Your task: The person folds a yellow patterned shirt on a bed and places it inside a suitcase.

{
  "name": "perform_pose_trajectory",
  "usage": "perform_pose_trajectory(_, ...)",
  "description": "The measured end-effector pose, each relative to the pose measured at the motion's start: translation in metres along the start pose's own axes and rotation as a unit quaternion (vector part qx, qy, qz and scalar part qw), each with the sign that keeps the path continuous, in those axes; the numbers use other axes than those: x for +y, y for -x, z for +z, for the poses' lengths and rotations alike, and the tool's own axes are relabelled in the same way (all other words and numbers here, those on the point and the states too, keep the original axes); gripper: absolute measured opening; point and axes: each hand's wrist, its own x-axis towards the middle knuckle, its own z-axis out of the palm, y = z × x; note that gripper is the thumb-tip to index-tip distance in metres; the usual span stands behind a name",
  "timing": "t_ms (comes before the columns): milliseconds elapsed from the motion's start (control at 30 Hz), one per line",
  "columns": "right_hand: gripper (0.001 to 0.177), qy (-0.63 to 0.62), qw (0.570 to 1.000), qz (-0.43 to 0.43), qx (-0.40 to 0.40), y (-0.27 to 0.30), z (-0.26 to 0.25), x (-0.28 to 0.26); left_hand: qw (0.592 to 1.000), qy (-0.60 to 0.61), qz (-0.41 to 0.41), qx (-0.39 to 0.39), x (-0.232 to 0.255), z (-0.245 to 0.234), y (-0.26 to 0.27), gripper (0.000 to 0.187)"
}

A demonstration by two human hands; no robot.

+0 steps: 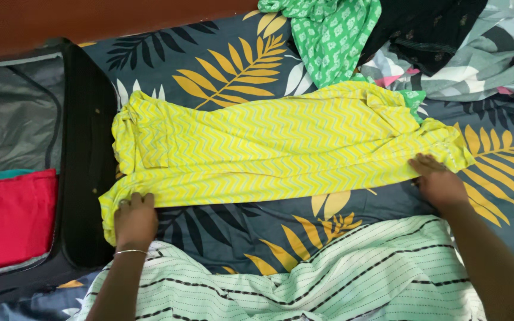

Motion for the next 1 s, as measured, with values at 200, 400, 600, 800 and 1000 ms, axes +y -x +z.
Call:
perform_pose_trajectory(200, 0.046, -0.042, 0.998, 0.026, -0.030, 0.022, -0.022, 0.022, 0.994, 0.036, 0.067, -0.079, -0.025, -0.012, 0.006, 0.031)
perform_pose_trajectory(400, 0.052, -0.072, 0.995, -0.037, -0.056, 0.065, -0.041, 0.011, 0.983, 0.060, 0.109, -0.139, -0.059, -0.009, 0.039, 0.032)
perform_pose_trajectory(600, 0.053, -0.162, 0.985, -0.063, -0.004, 0.063, -0.058, -0.024, 0.979, 0.106, 0.107, -0.133, -0.044, -0.023, 0.043, 0.029)
perform_pose_trajectory(800, 0.023, -0.157, 0.980, -0.021, 0.120, 0.009, -0.066, -0.070, 0.974, 0.174, 0.122, -0.081, 0.025, -0.052, 0.044, 0.035)
perform_pose_trajectory(1000, 0.039, -0.228, 0.971, -0.076, -0.003, -0.069, -0.022, -0.083, 0.941, 0.274, 0.194, -0.044, 0.095, -0.036, 0.038, 0.030)
